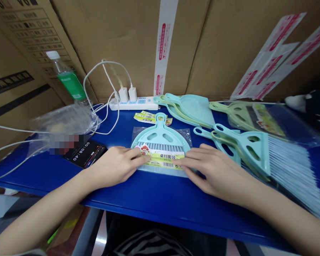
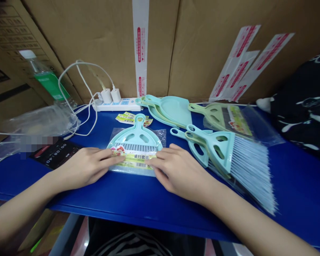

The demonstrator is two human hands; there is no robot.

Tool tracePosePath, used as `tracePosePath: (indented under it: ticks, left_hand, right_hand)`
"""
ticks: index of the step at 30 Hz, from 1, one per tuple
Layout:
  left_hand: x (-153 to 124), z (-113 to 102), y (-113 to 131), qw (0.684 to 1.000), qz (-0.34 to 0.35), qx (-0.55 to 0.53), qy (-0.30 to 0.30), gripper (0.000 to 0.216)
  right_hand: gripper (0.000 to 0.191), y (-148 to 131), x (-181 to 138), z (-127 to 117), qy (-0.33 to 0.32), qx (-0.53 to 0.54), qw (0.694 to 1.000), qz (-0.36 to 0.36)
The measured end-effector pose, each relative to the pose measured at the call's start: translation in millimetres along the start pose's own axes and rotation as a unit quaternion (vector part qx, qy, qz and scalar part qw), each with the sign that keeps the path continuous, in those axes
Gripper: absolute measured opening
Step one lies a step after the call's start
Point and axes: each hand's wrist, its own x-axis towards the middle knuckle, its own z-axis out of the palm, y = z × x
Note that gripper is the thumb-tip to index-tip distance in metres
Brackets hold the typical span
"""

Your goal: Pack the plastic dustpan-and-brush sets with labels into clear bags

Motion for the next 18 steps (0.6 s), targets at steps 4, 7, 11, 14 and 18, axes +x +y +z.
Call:
tracePosePath:
  ticks: [4,7,11,14,18]
  left_hand:
    - [0,-1,0,1.0,-0.013,-0.022,-0.018,0.033]
    - [-1,-2,-1,0.999,-0.021,-0.033,-0.027,0.034]
    - [-1,-2,-1,0.999,-0.017,-0.047,-0.005,0.034]
    - [0,-1,-1,0.999,-0.015,-0.044,0.001,0.034]
    - [0,-1,-3,0.999,-0.009,-0.036,0.002,0.033]
  right_hand:
    - [0.026,0,0,-2,0.01,0.002,1.0,0.015]
    - [0.025,1,0,-6,-0.003,-0.013,0.999,0.03]
    - [0.024,5,-1,-10,-0.023,-0.028,0.999,0.039]
    - [0.022,6,-2,-11,-0.031,-0.038,0.998,0.047]
    - [0.021,5,-1,-12,-0.03,-0.054,0.997,0.044]
